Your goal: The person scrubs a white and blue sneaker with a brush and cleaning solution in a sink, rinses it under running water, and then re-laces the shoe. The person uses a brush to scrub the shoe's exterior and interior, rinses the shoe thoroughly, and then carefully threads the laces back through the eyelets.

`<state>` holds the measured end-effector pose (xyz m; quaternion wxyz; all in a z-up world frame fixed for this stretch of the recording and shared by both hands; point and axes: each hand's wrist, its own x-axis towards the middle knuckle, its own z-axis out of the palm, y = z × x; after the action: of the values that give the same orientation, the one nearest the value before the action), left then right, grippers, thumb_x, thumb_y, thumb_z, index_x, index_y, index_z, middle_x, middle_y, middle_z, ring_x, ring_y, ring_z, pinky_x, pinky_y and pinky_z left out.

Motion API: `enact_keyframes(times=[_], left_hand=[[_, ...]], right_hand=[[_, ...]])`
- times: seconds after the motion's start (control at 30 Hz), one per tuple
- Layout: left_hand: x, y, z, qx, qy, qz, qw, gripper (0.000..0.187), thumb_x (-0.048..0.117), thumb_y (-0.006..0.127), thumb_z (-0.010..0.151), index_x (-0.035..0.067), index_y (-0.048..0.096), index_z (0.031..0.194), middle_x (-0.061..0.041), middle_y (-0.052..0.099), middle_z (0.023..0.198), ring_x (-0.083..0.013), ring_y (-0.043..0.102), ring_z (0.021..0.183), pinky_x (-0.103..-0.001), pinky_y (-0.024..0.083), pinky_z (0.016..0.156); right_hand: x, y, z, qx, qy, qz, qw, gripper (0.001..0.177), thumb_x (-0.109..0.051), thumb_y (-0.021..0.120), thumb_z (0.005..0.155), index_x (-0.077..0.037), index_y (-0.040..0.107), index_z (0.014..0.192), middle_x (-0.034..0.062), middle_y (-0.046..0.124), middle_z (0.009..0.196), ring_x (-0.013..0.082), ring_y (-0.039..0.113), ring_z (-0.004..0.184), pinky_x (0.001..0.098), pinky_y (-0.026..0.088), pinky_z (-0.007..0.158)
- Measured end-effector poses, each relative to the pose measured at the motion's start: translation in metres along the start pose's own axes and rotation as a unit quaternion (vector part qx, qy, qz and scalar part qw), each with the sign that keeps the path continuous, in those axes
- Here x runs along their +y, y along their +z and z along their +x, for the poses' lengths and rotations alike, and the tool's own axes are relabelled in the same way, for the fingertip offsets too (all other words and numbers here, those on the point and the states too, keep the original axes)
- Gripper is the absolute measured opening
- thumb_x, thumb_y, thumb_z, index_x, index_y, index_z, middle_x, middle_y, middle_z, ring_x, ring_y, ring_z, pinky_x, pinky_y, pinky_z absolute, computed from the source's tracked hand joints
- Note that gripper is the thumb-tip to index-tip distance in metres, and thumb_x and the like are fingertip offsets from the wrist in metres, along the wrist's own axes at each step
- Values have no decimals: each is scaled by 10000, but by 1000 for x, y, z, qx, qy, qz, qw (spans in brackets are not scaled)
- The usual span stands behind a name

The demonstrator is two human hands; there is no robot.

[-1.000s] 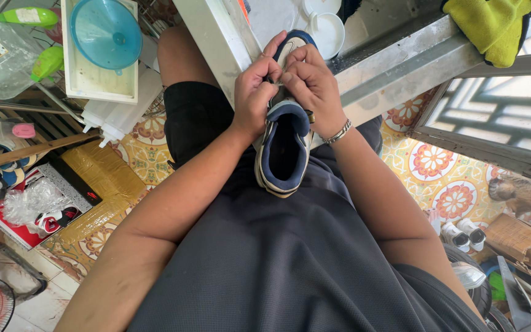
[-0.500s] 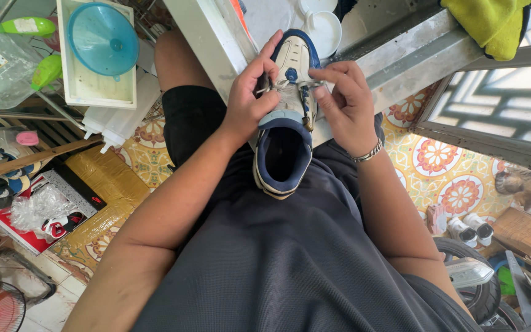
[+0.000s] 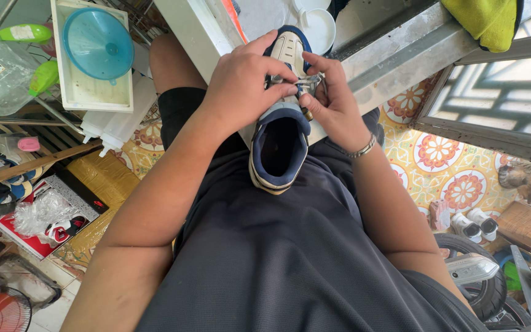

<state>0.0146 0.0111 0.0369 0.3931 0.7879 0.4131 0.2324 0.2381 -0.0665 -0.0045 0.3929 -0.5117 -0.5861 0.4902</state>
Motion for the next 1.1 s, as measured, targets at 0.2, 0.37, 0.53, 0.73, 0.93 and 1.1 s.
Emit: enact_keyframes(times=[0.2,0.37,0.53,0.73,0.93,1.1], left_hand=[[-9,17,7,4,63,87,994,170,206,808,835,102,704,920,-302,504,1446,-472,532,1256,-553,369,1070],[-23,18,-5,-7,89,32,996,151,50,609,1085,36,461,1059,-355,456,1554,-494,482,1447,-511,410,1174],[-16,11,-13,11,-25,-192,981,295,162,613,1067,17,391,1196,-312,578,1339,-427,486,1443,-420,479,1135],[-9,14,-25,43,21,-203,978,347,53,686,965,30,444,1212,-320,573,1388,-408,388,1527,-396,431,1173],[-22,20,-31,55,6,-313,948,434,14,698,928,55,465,1291,-310,431,1623,-325,408,1569,-370,348,1263],[-24,28,-35,65,-13,-379,923,423,49,692,915,69,489,1287,-277,403,1650,-272,412,1548,-356,325,1266]], right_hand=[[-15,11,-1,36,47,-6,998,685,-46,737,914,-125,462,1536,-10,442,1262,43,321,715,182,357,667],[-22,11,2,29,55,-44,997,494,9,623,914,-95,608,1398,22,428,1241,58,426,767,204,433,729],[-26,10,8,23,43,-20,999,412,-34,621,925,-72,614,1335,15,437,1162,49,475,792,203,448,736],[-41,8,25,63,65,-164,982,225,-179,822,877,1,705,944,17,567,912,70,465,643,246,395,586],[-33,5,36,20,3,-202,979,148,-123,747,956,12,688,968,20,579,909,75,545,722,254,463,661],[-5,4,37,49,151,-1,987,134,-155,651,1049,-23,632,1062,-52,582,839,30,513,752,234,440,680]])
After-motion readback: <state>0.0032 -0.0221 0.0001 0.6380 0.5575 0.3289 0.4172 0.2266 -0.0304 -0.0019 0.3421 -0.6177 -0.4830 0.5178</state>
